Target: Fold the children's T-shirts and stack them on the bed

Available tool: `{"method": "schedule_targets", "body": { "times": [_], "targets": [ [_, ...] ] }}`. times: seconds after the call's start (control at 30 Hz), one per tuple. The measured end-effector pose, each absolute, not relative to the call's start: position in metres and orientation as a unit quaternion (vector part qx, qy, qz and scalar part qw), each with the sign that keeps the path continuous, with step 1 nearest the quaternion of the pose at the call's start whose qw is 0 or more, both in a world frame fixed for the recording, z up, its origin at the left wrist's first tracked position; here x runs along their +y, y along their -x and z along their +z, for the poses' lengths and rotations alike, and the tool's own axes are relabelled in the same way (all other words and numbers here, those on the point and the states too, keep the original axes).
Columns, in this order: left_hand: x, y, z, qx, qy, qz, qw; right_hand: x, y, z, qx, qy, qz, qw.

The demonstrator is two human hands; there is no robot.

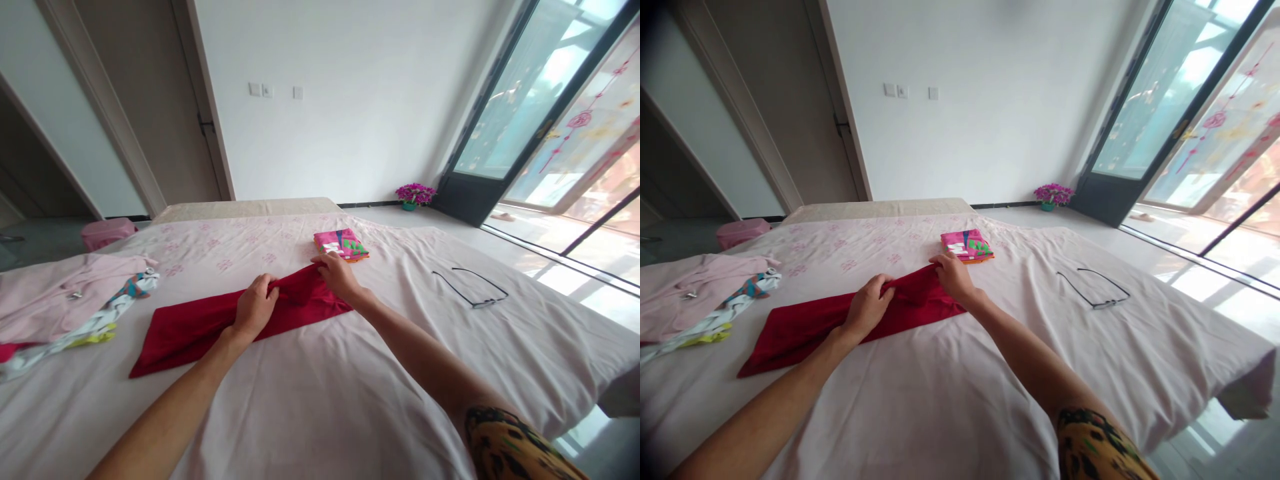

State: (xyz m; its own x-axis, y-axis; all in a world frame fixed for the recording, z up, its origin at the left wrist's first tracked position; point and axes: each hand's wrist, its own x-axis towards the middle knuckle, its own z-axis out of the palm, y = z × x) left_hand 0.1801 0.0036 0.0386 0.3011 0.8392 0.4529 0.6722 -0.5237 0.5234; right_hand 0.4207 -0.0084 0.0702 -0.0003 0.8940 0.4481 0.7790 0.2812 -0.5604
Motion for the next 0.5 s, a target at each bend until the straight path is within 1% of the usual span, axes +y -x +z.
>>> {"method": "schedule_targets", "body": {
  "times": [0.07, 0.1, 0.23, 0.3, 0.37, 0.5],
  "targets": [
    [0.005, -0.18, 0.042, 0.49, -0.794, 0.341, 0.116, -0.004, -0.416, 0.074, -0.687, 0.599, 0.105, 0.398],
    [0.005, -0.18, 0.042, 0.491, -0.796, 0.336, 0.114, -0.001, -0.413, 0.075, -0.67, 0.602, 0.141, 0.411],
    [0.004, -0.18, 0.04, 0.473, -0.814, 0.321, 0.108, 0.009, -0.402, 0.078, -0.557, 0.583, 0.342, 0.483],
    [0.004, -0.181, 0.039, 0.476, -0.818, 0.309, 0.094, 0.012, -0.399, 0.078, -0.517, 0.556, 0.401, 0.513],
    [0.005, -0.182, 0.039, 0.488, -0.812, 0.312, 0.073, 0.013, -0.4, 0.078, -0.524, 0.53, 0.395, 0.537],
    [0.009, -0.183, 0.041, 0.497, -0.788, 0.361, 0.036, 0.012, -0.408, 0.076, -0.595, 0.493, 0.302, 0.558]
  ]
}}
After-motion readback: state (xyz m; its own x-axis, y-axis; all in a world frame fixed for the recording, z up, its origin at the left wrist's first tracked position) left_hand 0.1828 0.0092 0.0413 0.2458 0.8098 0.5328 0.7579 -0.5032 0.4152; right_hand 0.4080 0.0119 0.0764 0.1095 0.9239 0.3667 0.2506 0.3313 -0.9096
